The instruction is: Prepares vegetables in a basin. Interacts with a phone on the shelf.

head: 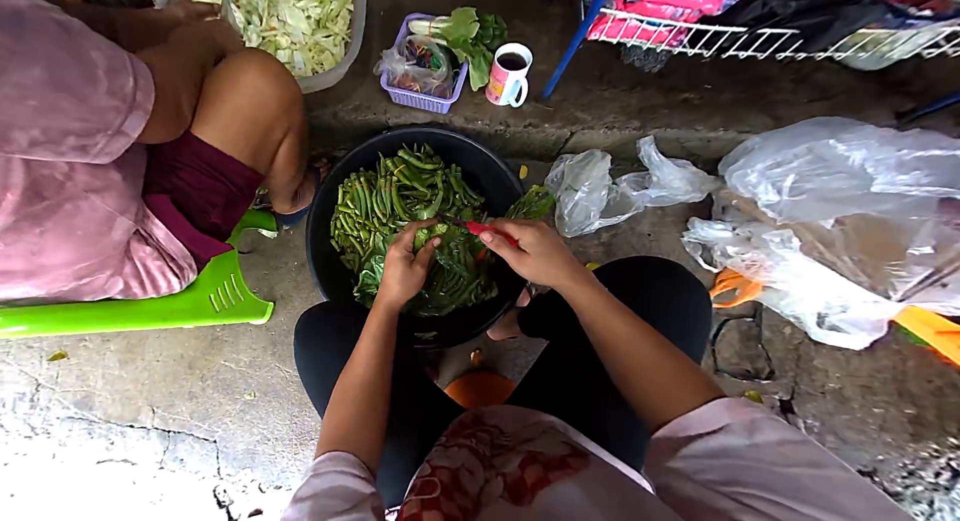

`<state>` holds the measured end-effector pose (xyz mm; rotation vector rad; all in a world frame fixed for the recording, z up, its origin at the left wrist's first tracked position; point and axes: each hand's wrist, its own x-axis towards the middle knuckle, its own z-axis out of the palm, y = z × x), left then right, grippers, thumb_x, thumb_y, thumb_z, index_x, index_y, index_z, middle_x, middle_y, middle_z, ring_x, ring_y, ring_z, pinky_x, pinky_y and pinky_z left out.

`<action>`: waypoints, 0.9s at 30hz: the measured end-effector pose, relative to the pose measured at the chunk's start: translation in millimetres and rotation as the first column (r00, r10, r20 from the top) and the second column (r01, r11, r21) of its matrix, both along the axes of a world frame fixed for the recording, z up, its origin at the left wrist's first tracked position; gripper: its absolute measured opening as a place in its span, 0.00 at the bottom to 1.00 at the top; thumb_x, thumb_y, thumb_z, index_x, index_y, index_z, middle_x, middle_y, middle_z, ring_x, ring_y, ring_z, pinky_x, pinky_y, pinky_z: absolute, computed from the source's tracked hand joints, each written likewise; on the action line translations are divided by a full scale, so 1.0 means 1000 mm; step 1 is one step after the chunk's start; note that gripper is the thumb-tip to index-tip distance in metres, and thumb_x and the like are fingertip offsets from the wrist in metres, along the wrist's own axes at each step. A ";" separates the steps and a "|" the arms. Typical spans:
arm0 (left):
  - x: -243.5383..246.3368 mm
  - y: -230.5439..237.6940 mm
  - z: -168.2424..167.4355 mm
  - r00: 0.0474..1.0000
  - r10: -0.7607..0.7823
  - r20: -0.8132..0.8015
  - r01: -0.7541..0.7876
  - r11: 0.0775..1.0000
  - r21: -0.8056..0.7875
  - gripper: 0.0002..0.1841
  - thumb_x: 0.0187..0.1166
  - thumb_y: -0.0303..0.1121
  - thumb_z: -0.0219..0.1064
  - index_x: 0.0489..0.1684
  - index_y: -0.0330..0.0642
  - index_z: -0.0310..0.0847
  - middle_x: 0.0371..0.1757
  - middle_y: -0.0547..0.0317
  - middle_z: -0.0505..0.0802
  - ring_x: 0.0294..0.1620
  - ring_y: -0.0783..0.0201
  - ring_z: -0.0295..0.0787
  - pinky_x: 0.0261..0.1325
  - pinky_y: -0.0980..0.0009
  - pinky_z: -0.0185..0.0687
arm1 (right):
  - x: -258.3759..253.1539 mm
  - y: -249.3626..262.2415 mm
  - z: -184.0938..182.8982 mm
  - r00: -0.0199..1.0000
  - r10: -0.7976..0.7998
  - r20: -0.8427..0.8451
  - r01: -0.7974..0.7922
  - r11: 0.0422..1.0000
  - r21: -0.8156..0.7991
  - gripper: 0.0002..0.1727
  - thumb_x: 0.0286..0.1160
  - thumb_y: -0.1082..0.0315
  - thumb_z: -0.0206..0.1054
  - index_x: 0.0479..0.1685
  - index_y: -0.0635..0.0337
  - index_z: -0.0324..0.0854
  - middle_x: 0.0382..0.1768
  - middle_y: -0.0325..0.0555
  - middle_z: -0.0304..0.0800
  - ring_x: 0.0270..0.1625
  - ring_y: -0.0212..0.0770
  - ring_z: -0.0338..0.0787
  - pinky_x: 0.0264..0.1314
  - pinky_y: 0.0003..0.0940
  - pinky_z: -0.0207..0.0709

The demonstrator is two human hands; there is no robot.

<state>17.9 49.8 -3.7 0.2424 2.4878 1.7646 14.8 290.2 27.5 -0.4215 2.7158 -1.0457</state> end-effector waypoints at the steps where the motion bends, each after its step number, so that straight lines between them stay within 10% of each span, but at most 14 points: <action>1: 0.000 -0.001 -0.001 1.000 0.002 0.014 -0.003 1.000 0.025 0.17 0.84 0.24 0.64 0.68 0.31 0.80 0.59 0.43 0.91 0.54 0.61 0.91 0.64 0.61 0.85 | -0.002 0.004 -0.005 1.000 -0.010 0.022 0.010 1.000 -0.008 0.28 0.90 0.45 0.53 0.55 0.59 0.90 0.46 0.55 0.93 0.51 0.55 0.93 0.55 0.65 0.80; 11: -0.003 0.000 -0.006 0.997 0.068 0.028 -0.066 0.996 -0.067 0.17 0.85 0.27 0.64 0.69 0.30 0.79 0.55 0.41 0.92 0.51 0.57 0.91 0.62 0.57 0.85 | 0.012 -0.007 -0.001 0.987 -0.018 -0.163 0.011 0.999 -0.044 0.28 0.88 0.47 0.55 0.56 0.64 0.90 0.50 0.57 0.94 0.53 0.56 0.94 0.54 0.62 0.83; 27: 0.002 0.015 -0.015 0.974 0.225 0.036 -0.223 0.973 -0.068 0.16 0.87 0.29 0.62 0.67 0.30 0.80 0.53 0.41 0.92 0.48 0.56 0.91 0.59 0.58 0.85 | 0.011 -0.025 -0.025 0.993 -0.112 0.025 0.112 0.993 0.024 0.29 0.91 0.46 0.52 0.54 0.62 0.88 0.44 0.58 0.93 0.50 0.60 0.92 0.51 0.65 0.80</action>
